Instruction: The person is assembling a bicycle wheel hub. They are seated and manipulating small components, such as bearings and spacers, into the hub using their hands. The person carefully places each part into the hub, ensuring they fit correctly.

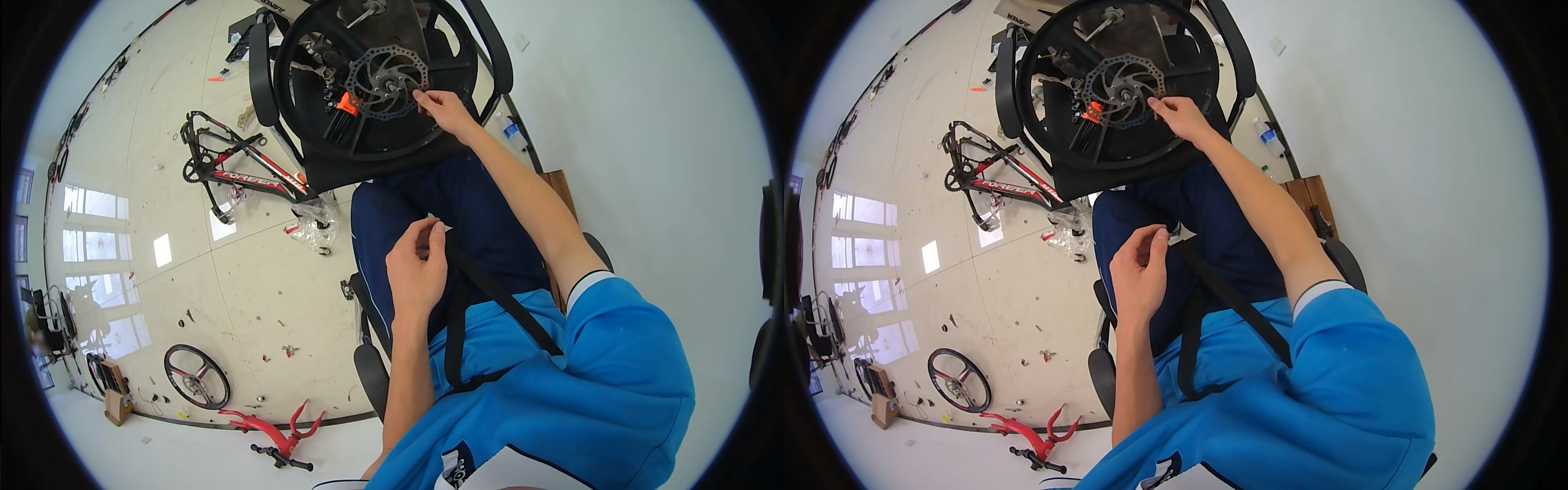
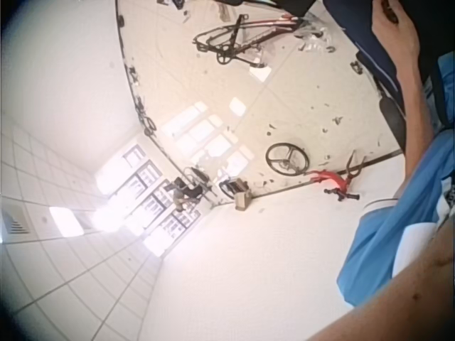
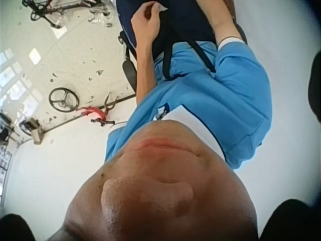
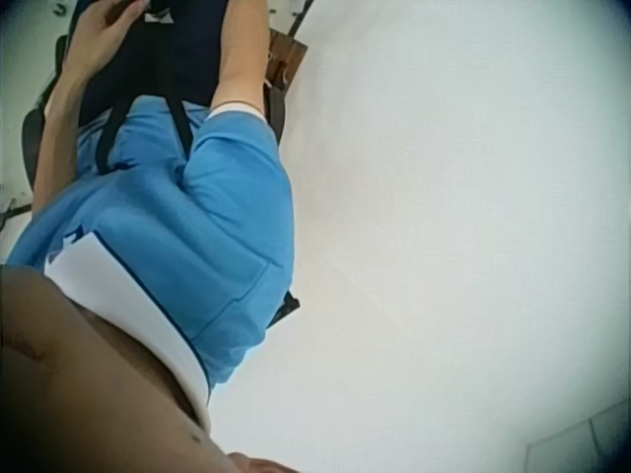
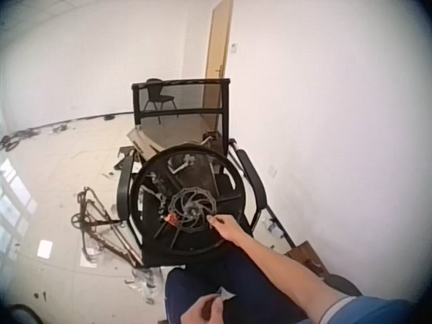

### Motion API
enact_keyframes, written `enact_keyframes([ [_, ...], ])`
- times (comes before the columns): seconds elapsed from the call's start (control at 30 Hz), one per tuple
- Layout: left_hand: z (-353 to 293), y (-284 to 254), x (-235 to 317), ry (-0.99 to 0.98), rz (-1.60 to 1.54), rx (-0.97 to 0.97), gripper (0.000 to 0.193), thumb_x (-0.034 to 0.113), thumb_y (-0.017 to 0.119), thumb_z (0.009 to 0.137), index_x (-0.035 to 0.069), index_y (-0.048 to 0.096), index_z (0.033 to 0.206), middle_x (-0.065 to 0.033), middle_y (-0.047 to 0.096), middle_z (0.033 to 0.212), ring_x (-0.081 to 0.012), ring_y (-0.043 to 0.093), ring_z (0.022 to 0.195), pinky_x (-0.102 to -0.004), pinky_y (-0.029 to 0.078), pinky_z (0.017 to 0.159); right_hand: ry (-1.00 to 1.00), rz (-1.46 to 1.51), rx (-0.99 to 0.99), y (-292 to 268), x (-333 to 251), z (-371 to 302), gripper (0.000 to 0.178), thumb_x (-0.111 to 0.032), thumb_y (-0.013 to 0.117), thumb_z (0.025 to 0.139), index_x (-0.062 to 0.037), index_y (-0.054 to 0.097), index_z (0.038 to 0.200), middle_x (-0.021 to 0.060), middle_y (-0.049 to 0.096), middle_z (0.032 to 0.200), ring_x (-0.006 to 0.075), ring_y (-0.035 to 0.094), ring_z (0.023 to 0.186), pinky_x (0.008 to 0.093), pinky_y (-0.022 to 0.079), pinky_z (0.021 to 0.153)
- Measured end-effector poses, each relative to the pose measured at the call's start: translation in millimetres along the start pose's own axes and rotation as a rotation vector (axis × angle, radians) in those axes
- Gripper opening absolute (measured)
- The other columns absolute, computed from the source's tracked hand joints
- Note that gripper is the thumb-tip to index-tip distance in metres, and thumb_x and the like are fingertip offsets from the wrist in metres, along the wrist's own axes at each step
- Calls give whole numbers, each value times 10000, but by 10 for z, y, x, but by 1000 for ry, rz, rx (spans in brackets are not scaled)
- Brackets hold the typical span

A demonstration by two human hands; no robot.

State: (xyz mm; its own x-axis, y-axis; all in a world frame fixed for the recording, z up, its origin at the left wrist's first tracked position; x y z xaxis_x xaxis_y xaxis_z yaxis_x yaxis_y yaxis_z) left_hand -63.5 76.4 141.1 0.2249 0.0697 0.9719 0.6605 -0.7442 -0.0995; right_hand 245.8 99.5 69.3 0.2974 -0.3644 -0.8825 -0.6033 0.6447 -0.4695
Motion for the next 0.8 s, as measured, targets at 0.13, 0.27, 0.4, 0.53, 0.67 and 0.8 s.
enact_keyframes([
  [0.13,17,-6,-5,10,9,4,284,235,605,960,-18,684,1063,-96,719,900,-144,671,818,-256,511,759,-90,-188,-21,-154,-231,32,497,-497,632,916,-25,694,775,62,581,608,147,542,598,306,423,609],
  [0.27,2,-14,15,-10,14,-1,272,231,602,957,4,694,1073,-121,727,923,-196,692,820,-290,535,760,-133,-286,-14,-189,-389,39,461,-478,654,903,-31,708,805,78,593,617,177,552,590,316,435,616],
  [0.4,0,-16,29,-13,14,-3,270,228,602,956,2,693,1074,-120,727,922,-193,693,817,-287,535,758,-208,-379,-27,-197,-543,11,433,-469,662,888,-45,728,831,107,635,659,245,598,621,335,451,634],
  [0.53,-3,-7,53,-6,8,-7,292,250,608,960,-6,690,1071,-93,722,902,-144,673,822,-254,510,760,-431,-648,-47,-197,-621,60,414,-485,645,887,-82,740,873,104,682,782,279,630,794,370,443,758],
  [0.67,-10,-10,22,-9,-7,-6,287,246,608,961,-4,691,1075,-93,722,906,-141,671,828,-256,510,761,-525,-814,-169,-119,-778,77,410,-507,617,893,-115,739,902,86,694,875,266,608,926,394,399,852],
  [0.8,1,-31,8,-14,2,1,286,244,609,962,-3,690,1080,-93,722,908,-139,672,834,-255,509,764,-599,-877,-198,-111,-912,154,425,-507,620,889,-100,739,881,101,697,844,293,637,886,410,430,796],
])
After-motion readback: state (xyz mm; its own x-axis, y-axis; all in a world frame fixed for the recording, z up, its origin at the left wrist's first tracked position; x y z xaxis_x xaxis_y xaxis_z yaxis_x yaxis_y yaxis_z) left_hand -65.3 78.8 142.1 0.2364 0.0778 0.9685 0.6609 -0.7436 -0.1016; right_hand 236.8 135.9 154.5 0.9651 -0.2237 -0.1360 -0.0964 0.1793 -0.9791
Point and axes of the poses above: each hand's wrist, its own z-axis towards the middle knuckle, its own y-axis out of the palm, x = y × z, the point moved 10 cm from there along z, towards the middle knuckle
